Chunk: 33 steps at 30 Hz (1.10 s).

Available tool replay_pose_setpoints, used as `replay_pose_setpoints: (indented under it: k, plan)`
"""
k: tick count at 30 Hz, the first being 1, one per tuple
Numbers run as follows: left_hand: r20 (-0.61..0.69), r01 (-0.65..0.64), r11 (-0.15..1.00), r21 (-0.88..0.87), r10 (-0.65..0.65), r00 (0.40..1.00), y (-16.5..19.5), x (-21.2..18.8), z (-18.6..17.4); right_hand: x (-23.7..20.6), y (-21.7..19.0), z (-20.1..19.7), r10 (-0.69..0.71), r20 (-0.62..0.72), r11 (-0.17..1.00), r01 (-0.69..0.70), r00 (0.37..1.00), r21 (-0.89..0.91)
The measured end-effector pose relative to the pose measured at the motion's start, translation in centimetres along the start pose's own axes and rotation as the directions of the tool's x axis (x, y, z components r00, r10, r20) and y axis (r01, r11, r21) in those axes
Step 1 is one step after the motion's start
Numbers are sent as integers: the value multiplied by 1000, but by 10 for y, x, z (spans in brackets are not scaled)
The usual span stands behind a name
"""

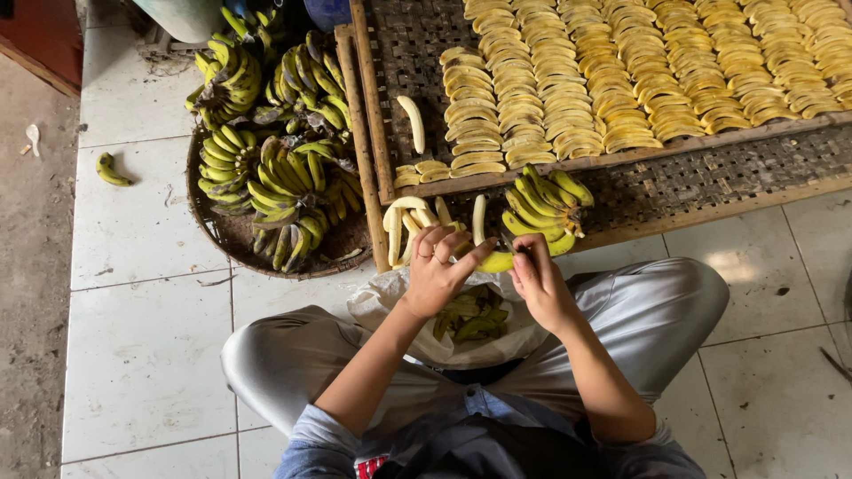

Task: The person sits on the floor and peels green bananas by hand, trims the peeled fruit with a small knife, and arranges the banana slices in rows on a woven bamboo drying tray. They take unpeeled bananas from a basket and place the finished slices onto the tray alongside already dried slices.

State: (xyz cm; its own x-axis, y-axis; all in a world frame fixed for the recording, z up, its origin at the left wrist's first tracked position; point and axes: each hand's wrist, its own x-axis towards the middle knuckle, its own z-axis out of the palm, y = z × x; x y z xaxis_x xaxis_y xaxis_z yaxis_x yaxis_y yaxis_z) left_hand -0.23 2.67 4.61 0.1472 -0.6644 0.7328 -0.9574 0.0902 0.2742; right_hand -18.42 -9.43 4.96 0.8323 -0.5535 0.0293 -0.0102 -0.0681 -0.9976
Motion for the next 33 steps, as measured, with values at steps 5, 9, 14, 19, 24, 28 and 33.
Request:
replay_pose_setpoints:
  k: [5, 9, 14, 19, 24, 28, 33]
  plan:
    - [2, 181, 921, -344, -193, 981, 4, -5, 4, 7, 0, -14, 314, 297, 674, -432, 902, 600]
    - [-79, 141, 827, -545, -218, 973, 11, -5, 3, 11, 31, -19, 295, 380, 612, -479, 877, 629]
    - [-194, 138, 532, -835, -520, 832, 8, -2, -4, -7, 93, -17, 557, 276, 764, -614, 783, 199]
    - [33, 334, 275, -902, -726, 686, -6, 0, 2, -23, 102, -9, 224, 149, 676, -43, 963, -735]
    - [134, 529, 436, -728, -666, 733, 7, -12, 20, 8, 41, 18, -226, -151, 864, 127, 962, -488]
    - [191, 516, 421, -746, -607, 772, 11, -20, 25, 37, -3, 46, -311, -248, 918, 223, 917, -327]
    - [233, 483, 300, -823, -597, 768, -1, -26, 33, 42, -9, 54, -378, -266, 925, 353, 887, -138]
